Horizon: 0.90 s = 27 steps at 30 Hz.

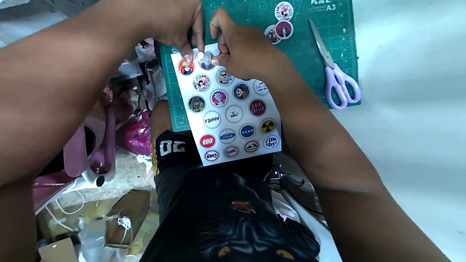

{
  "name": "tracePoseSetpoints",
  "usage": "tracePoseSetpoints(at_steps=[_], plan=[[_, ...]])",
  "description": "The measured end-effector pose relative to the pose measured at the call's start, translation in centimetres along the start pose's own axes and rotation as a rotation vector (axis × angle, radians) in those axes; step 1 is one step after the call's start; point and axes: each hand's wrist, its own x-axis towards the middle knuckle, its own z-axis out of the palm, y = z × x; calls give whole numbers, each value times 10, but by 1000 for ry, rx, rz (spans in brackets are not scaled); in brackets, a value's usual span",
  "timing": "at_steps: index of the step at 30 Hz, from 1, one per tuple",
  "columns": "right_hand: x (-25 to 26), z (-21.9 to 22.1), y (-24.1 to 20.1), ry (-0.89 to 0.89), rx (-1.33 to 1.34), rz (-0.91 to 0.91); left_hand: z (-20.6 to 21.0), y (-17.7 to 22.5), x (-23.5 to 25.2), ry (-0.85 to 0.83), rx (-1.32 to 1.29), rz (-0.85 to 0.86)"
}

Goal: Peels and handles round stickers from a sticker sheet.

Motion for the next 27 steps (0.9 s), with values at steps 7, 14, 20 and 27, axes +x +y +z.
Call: tracePoseSetpoints(at_steps=[7, 14, 20, 27], plan=[[0, 1, -1, 12, -7, -8, -6, 7, 14, -16, 119, 81], [-1, 3, 0, 38, -5, -3, -8, 20, 18, 13, 332, 137], [-2, 4, 0, 54, -1, 13, -5, 12, 15, 66, 326, 204], [-4, 7, 27, 83, 131, -194, 12, 21, -15, 117, 466, 165]])
